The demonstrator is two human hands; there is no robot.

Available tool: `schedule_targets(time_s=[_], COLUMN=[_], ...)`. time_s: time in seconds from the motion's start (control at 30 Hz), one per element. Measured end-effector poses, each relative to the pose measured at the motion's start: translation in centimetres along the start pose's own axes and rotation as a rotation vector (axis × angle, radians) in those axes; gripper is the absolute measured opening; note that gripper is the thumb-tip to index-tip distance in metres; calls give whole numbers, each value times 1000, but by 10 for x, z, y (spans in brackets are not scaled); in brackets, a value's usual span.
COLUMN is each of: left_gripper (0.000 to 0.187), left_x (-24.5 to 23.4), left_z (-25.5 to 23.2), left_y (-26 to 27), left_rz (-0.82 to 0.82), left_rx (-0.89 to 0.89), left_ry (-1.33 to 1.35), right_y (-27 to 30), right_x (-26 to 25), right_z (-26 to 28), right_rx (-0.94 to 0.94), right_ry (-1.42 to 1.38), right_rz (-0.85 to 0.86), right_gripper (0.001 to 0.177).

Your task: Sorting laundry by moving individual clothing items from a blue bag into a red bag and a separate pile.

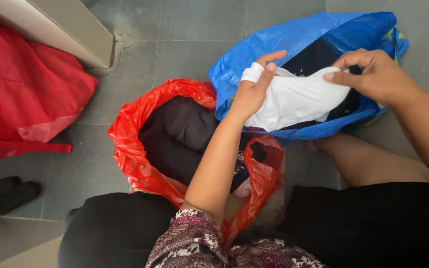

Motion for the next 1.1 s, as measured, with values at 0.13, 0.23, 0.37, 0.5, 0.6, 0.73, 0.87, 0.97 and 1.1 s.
schedule_targets(time_s=[0.13, 0.23, 0.37, 0.5, 0.6, 0.73, 0.87, 0.97, 1.1], left_gripper=[57, 37, 32, 27, 17, 22, 24, 23, 30], left_x=[0, -1, -4, -3, -3, 3, 5, 13, 33], left_z=[0, 6, -1, -2, -1, 20, 8, 4, 4], left_y=[3, 1, -2, -2, 0, -1, 2, 1, 5], left_rz=[147, 181, 50, -93, -85, -6, -30, -21, 40], left_rx=[-81, -118, -327, -263, -198, -157, -195, -139, -19], left_ry=[283, 246, 31, 355, 478, 663, 474, 221, 64], right_y=[-4, -1, -2, 4, 3, 3, 1, 3, 5], right_x=[5, 5, -1, -6, -6, -6, -3, 3, 27], right_z=[-4, -2, -16, 7, 13, 3, -4, 10, 26], right_rx=[112, 157, 95, 2, -12, 27, 38, 106, 62], right_ry=[-386, -511, -680, -527, -456, -436, -355, -84, -245], right_rz=[24, 43, 35, -38, -37, -48, -109, -141, 135], right_gripper=[24, 23, 13, 14, 14, 16, 16, 15, 34])
Point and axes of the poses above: each hand's wrist, its own y-axis away from the middle knuckle, its own x-axis out of the palm, z = x × y, the point moved 3 cm from there along -y, towards the middle knuckle, and after that the axes turned 7 degrees about -y, right-handed, at the moved point
